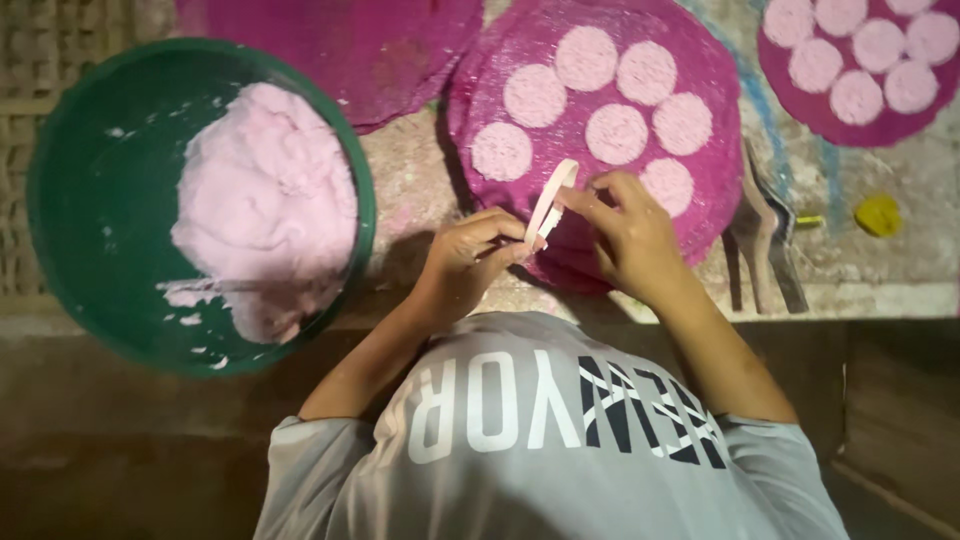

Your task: The person scoops pink dough from a green bowl using a wooden stick and a metal ring mold, then presses the dough into circular shapes on a pink mat. The person repeats this process multiple times, arranging the shaped dough pieces on the mat.

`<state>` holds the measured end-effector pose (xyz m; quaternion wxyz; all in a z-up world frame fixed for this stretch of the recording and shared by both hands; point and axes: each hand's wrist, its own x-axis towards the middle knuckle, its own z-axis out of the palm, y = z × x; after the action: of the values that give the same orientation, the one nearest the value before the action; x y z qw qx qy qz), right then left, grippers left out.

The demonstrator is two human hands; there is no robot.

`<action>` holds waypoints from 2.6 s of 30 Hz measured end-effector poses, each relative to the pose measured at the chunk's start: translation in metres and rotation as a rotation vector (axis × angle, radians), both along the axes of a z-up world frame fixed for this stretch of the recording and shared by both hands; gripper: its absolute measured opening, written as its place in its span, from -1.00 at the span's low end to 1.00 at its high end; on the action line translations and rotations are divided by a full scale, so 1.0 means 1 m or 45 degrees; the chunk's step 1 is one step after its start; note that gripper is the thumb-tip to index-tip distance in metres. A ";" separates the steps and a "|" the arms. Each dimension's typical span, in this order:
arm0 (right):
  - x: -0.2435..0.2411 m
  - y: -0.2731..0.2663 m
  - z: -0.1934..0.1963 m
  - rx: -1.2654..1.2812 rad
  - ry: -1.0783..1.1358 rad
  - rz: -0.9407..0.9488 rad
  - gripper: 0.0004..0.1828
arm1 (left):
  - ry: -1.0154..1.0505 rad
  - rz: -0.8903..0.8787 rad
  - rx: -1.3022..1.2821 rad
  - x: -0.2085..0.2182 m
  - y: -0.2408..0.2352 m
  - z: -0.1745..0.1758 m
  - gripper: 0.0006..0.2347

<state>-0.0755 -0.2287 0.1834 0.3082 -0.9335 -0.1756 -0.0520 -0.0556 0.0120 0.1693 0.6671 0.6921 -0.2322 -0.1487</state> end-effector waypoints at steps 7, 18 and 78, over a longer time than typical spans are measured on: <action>0.032 0.062 -0.020 1.062 0.441 0.346 -0.38 | 0.124 0.416 -0.220 -0.006 0.049 -0.019 -0.93; 0.102 0.209 -0.022 0.754 0.313 0.688 -0.38 | -0.087 1.366 -0.666 -0.037 0.182 -0.006 -0.94; 0.040 -0.121 0.001 -0.123 1.445 -0.349 -0.15 | 0.970 -0.163 -1.922 0.137 -0.120 -0.090 -0.52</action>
<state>-0.0356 -0.3494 0.1845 0.3016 -0.8425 0.1370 0.4248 0.0812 -0.1084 0.0792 0.9731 -0.0506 -0.0675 -0.2143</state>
